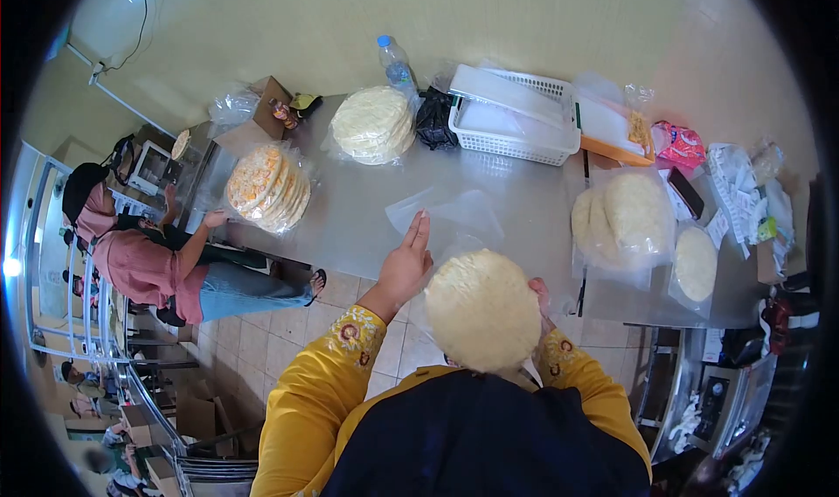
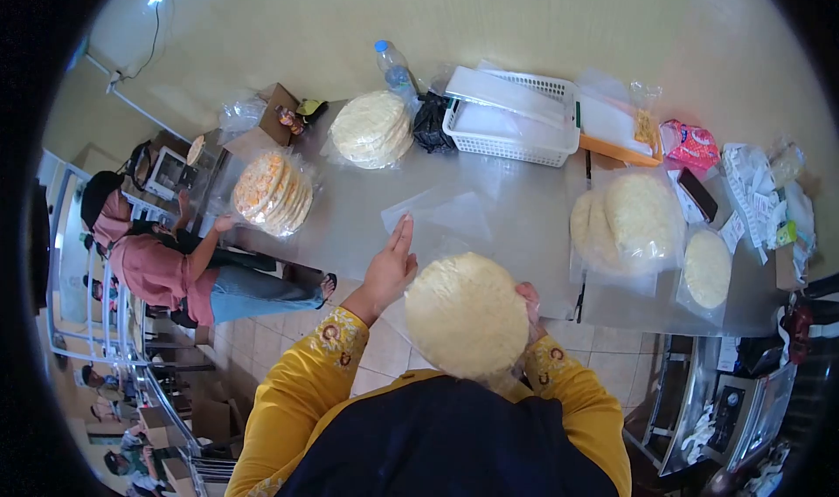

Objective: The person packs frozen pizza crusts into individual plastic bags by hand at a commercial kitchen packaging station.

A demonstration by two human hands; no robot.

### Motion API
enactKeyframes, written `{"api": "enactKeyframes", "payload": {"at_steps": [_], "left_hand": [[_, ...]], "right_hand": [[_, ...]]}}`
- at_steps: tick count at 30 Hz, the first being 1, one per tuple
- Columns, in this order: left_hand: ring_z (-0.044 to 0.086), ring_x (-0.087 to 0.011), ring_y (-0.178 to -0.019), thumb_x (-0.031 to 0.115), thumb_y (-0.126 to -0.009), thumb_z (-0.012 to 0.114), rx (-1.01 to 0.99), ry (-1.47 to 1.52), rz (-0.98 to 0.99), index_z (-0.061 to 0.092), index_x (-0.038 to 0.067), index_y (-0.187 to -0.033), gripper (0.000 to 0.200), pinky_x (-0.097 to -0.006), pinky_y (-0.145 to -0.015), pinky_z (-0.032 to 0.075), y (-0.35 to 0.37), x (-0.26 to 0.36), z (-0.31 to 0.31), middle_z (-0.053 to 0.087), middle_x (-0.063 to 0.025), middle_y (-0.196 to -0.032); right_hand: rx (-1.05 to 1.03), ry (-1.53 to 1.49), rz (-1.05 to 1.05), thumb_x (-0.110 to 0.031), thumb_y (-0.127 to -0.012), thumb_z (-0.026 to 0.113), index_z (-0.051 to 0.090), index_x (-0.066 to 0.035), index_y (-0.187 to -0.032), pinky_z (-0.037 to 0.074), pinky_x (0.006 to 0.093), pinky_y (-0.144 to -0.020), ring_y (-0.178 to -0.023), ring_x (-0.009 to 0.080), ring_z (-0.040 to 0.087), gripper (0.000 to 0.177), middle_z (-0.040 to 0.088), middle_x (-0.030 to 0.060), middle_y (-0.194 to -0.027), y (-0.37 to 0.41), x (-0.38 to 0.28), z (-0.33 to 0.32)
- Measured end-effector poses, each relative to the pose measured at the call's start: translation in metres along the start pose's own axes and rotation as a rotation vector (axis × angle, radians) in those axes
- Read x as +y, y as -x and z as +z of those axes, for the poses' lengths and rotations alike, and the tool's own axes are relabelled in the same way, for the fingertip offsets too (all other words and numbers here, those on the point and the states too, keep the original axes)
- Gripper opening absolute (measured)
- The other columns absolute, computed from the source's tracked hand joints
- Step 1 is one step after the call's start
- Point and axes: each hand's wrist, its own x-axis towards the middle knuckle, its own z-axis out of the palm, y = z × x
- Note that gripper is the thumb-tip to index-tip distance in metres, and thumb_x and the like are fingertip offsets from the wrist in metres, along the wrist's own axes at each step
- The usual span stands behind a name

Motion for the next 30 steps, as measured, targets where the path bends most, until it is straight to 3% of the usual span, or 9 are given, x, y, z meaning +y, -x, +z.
{"api": "enactKeyframes", "payload": {"at_steps": [7, 13, 16, 19, 22, 25, 30], "left_hand": [[0.061, -0.0383, -0.090, 0.005, -0.078, 0.048, -0.012, 0.024, 0.107, 0.023, 0.008, -0.142, 0.069, -0.0419, -0.073, 0.053, 0.028, -0.009, 0.000, 0.030, -0.0148, -0.145], [0.062, -0.0367, -0.087, 0.005, -0.078, 0.053, 0.131, 0.049, 0.094, 0.044, 0.006, -0.124, 0.048, -0.0423, -0.070, 0.053, 0.031, 0.005, 0.023, 0.042, -0.0153, -0.136], [0.062, -0.0363, -0.079, 0.006, -0.079, 0.054, 0.367, 0.272, -0.119, 0.051, 0.006, -0.104, 0.025, -0.0442, -0.066, 0.052, 0.032, 0.008, 0.035, 0.051, -0.0157, -0.122], [0.060, -0.0360, -0.071, 0.004, -0.079, 0.055, 0.201, -0.025, -0.214, 0.050, 0.006, -0.091, 0.014, -0.0449, -0.061, 0.050, 0.027, 0.000, 0.035, 0.056, -0.0153, -0.103], [0.058, -0.0363, -0.069, 0.003, -0.077, 0.058, 0.166, -0.014, -0.230, 0.050, 0.005, -0.086, 0.011, -0.0442, -0.059, 0.049, 0.023, -0.009, 0.040, 0.057, -0.0145, -0.087], [0.058, -0.0341, -0.068, 0.003, -0.078, 0.058, 0.257, 0.173, -0.147, 0.052, 0.003, -0.083, 0.008, -0.0406, -0.058, 0.048, 0.020, -0.016, 0.045, 0.057, -0.0152, -0.076], [0.057, -0.0212, -0.060, 0.005, -0.081, 0.058, 0.295, 0.440, -0.383, 0.055, 0.001, -0.081, 0.004, -0.0320, -0.056, 0.046, 0.020, -0.017, 0.059, 0.059, -0.0118, -0.070]], "right_hand": [[-0.011, -0.089, -0.223, -0.036, -0.076, 0.047, 0.053, 0.002, -0.121, 0.044, 0.0473, -0.094, -0.103, 0.0378, 0.058, 0.059, 0.059, 0.0212, -0.117, -0.018, -0.014, -0.002], [-0.015, -0.028, -0.412, -0.036, -0.078, 0.048, 0.049, 0.002, -0.124, 0.044, 0.0468, -0.095, -0.106, 0.0362, 0.057, 0.060, 0.057, 0.0199, -0.120, -0.029, -0.015, 0.009], [0.036, -0.029, -0.487, -0.034, -0.078, 0.050, 0.049, 0.002, -0.124, 0.045, 0.0461, -0.095, -0.107, 0.0350, 0.057, 0.058, 0.058, 0.0186, -0.120, -0.034, -0.014, 0.016], [0.049, -0.032, -0.520, -0.033, -0.078, 0.051, 0.050, 0.000, -0.124, 0.045, 0.0456, -0.094, -0.107, 0.0340, 0.057, 0.057, 0.058, 0.0172, -0.119, -0.042, -0.013, 0.021], [0.067, -0.023, -0.548, -0.033, -0.077, 0.052, 0.051, -0.002, -0.123, 0.046, 0.0452, -0.093, -0.106, 0.0332, 0.058, 0.055, 0.059, 0.0159, -0.118, -0.055, -0.015, 0.027], [0.089, -0.024, -0.558, -0.033, -0.076, 0.052, 0.052, -0.003, -0.121, 0.047, 0.0449, -0.092, -0.104, 0.0327, 0.058, 0.054, 0.060, 0.0150, -0.115, -0.068, -0.019, 0.032], [0.062, -0.047, -0.488, -0.034, -0.075, 0.052, 0.052, -0.004, -0.120, 0.047, 0.0445, -0.092, -0.103, 0.0322, 0.058, 0.054, 0.060, 0.0146, -0.114, -0.091, -0.034, 0.040]]}}
